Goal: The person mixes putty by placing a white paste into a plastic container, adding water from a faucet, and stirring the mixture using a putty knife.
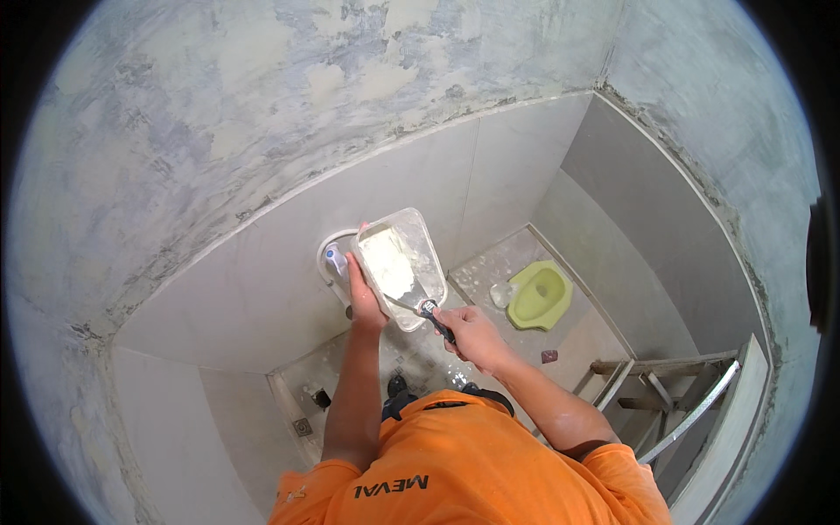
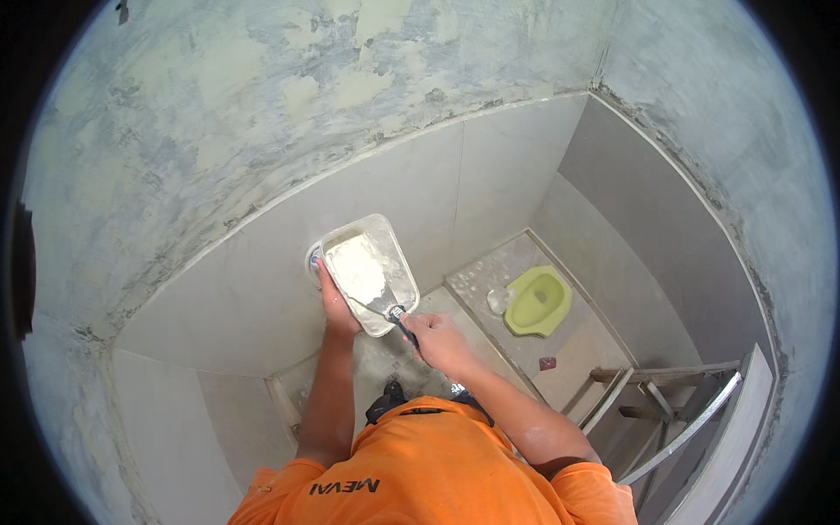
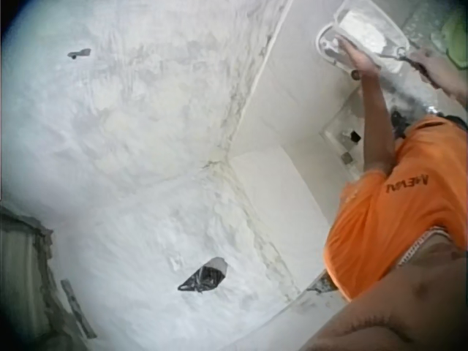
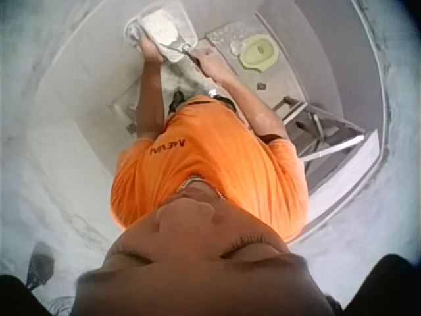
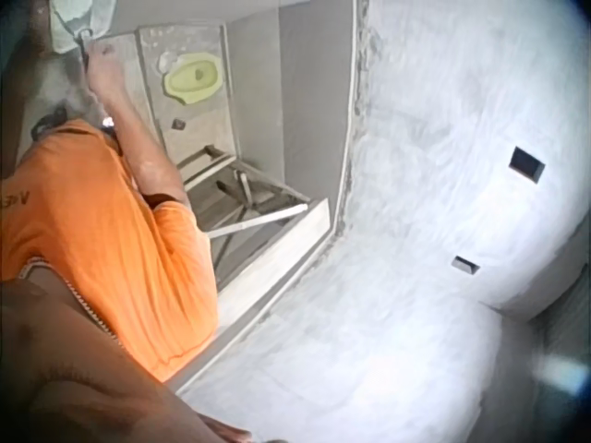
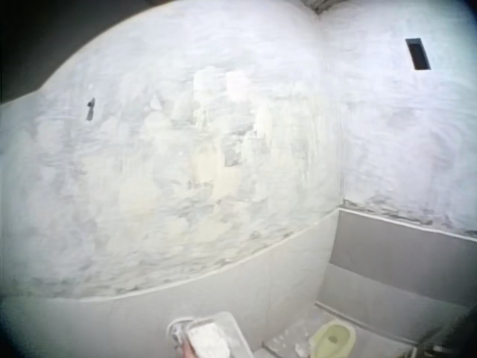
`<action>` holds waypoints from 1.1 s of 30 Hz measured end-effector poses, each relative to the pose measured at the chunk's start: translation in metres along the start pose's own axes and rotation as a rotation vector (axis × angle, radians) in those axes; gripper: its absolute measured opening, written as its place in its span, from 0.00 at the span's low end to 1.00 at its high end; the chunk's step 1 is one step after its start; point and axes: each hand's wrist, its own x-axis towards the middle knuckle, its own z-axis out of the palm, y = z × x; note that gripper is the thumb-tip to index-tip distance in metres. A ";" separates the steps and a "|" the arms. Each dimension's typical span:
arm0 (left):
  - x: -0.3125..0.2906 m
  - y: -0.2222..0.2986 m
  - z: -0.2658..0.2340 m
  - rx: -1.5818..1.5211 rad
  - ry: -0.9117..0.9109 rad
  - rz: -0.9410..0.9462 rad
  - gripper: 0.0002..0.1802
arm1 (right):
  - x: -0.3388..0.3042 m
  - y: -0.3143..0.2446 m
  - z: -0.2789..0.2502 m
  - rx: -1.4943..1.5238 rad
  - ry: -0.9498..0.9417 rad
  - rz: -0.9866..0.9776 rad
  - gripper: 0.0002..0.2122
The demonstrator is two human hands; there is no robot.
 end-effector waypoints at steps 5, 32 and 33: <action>-0.013 -0.021 -0.010 -0.108 0.011 0.025 0.36 | 0.014 -0.027 0.012 -0.143 0.106 -0.153 0.22; 0.012 0.014 -0.013 -0.078 0.388 0.151 0.45 | -0.028 0.009 -0.007 -0.966 0.242 -0.657 0.27; 0.013 0.013 -0.013 -0.096 0.446 0.161 0.45 | -0.030 0.011 -0.008 -0.958 0.246 -0.627 0.26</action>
